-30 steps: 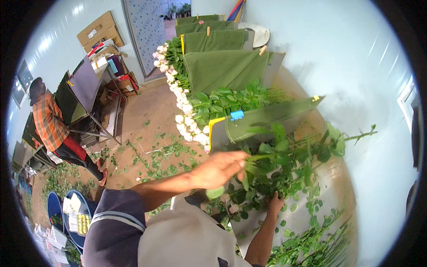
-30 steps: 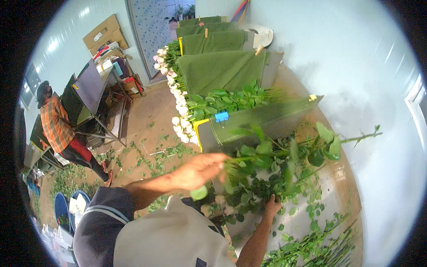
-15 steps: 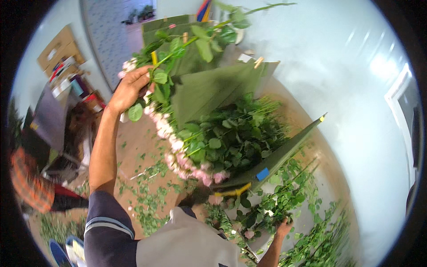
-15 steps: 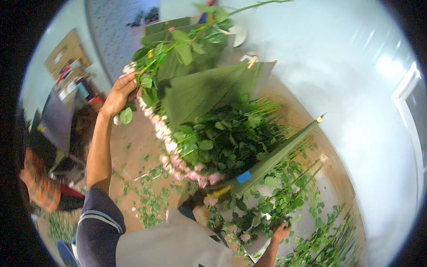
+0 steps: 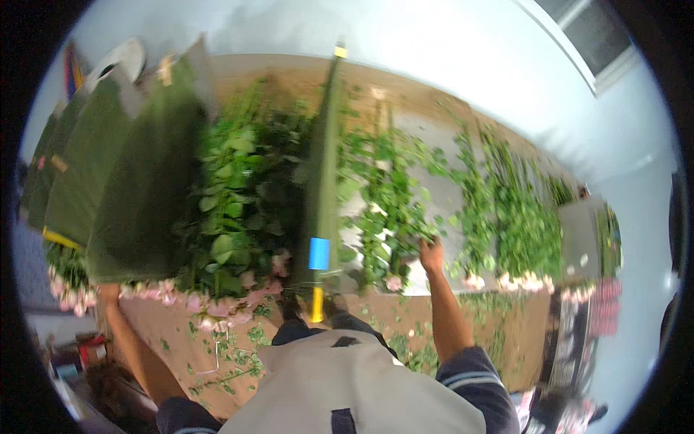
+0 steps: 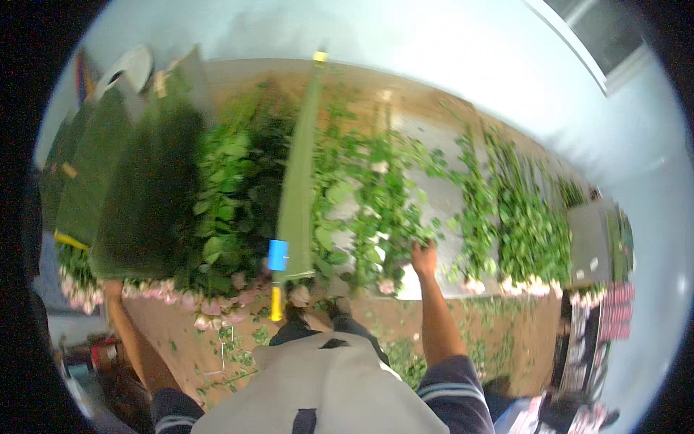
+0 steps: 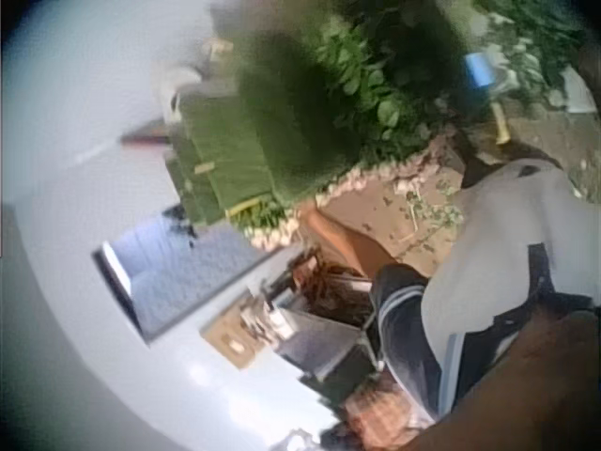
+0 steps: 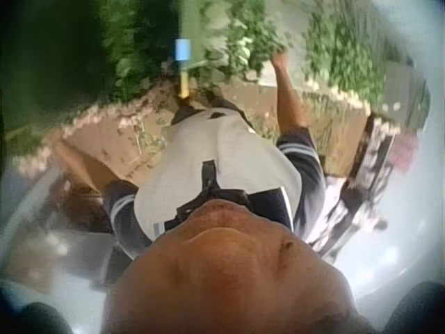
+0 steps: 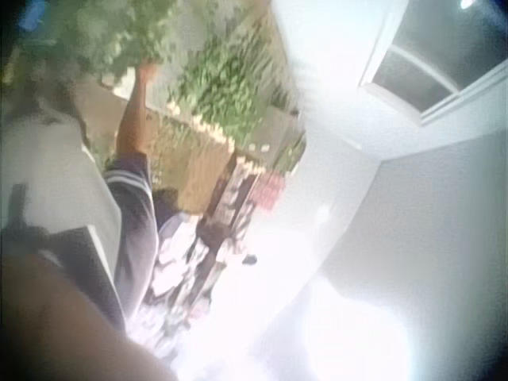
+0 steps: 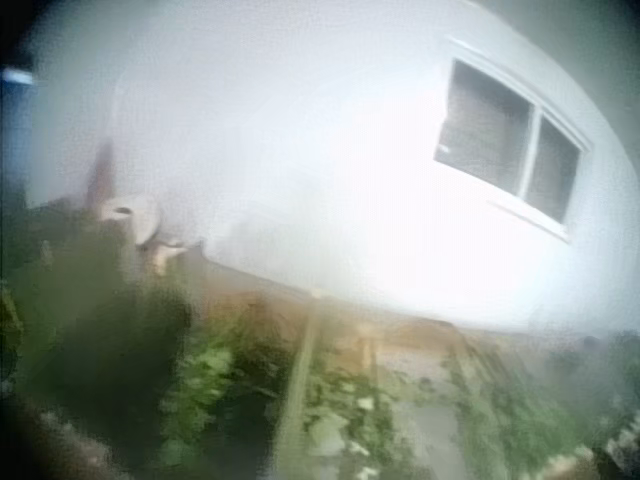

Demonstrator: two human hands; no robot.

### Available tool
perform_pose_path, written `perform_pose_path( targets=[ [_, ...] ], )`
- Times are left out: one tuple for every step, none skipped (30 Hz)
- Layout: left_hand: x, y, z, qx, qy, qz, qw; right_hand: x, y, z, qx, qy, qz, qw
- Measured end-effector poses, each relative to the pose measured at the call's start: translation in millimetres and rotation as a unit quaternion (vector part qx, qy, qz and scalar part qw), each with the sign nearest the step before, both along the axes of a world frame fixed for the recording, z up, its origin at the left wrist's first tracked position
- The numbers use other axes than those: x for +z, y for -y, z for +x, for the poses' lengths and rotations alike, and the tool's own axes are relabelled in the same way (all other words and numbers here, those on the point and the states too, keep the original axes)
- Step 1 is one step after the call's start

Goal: The person trims leaves from rose stems by hand, gathers the trimmed stems into a bundle, and places the bundle on a nearby table. The person then puts on a yellow glove and continues handling the stems.

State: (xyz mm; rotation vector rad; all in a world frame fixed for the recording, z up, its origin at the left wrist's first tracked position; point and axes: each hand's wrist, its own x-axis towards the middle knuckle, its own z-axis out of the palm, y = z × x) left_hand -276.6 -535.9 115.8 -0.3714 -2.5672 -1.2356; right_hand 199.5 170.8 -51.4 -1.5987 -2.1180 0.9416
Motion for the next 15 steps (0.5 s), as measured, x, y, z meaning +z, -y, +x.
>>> perform_pose_path(
  targets=[
    [-5, 14, 18, 0.002, 0.004, 0.015, 1.000, 1, -1, -4, 0.017, 0.008, 0.032, 0.999],
    [-10, 29, 44, 0.003, 0.023, 0.042, 0.999, 3, 1, -9, 0.040, 0.018, 0.059, 0.997],
    [-15, 42, 76, 0.032, 0.084, 0.053, 0.995, 6, 3, -15, 0.042, -0.002, 0.043, 0.998],
    [-22, 50, 112, -0.009, 0.118, 0.090, 0.989, 10, 7, -23, 0.047, -0.031, 0.026, 0.998],
    [-27, 53, 153, -0.017, 0.196, 0.108, 0.975, 14, 12, -32, 0.065, -0.044, 0.042, 0.996],
    [-22, 53, 178, 0.001, 0.305, -0.037, 0.952, 18, 18, -42, 0.077, -0.064, 0.055, 0.993],
    [-36, 35, 223, 0.022, 0.383, 0.009, 0.924, 21, 27, -52, 0.084, -0.041, 0.073, 0.993],
    [-46, 8, 262, 0.001, 0.441, 0.001, 0.897, 24, 34, -62, 0.089, -0.016, 0.088, 0.992],
    [-55, -27, 297, -0.038, 0.500, 0.060, 0.863, 27, 40, -72, 0.108, -0.002, 0.035, 0.993],
    [-66, -73, 327, -0.044, 0.557, 0.070, 0.827, 28, 45, -80, 0.127, 0.020, -0.021, 0.991],
    [-65, -113, 351, -0.137, 0.616, 0.115, 0.767, 30, 50, -84, 0.151, 0.014, 0.018, 0.988],
    [-66, -159, 366, -0.201, 0.641, 0.151, 0.726, 31, 52, -88, 0.153, 0.028, 0.020, 0.988],
    [-70, -212, 383, -0.129, 0.656, 0.124, 0.733, 32, 52, -90, 0.150, 0.028, 0.012, 0.988],
    [-63, -251, 388, -0.272, 0.496, -0.064, 0.822, 32, 50, -92, 0.149, 0.024, 0.019, 0.988],
    [-60, -295, 398, -0.287, 0.442, -0.011, 0.850, 31, 48, -92, 0.148, 0.018, 0.009, 0.989]
  ],
)
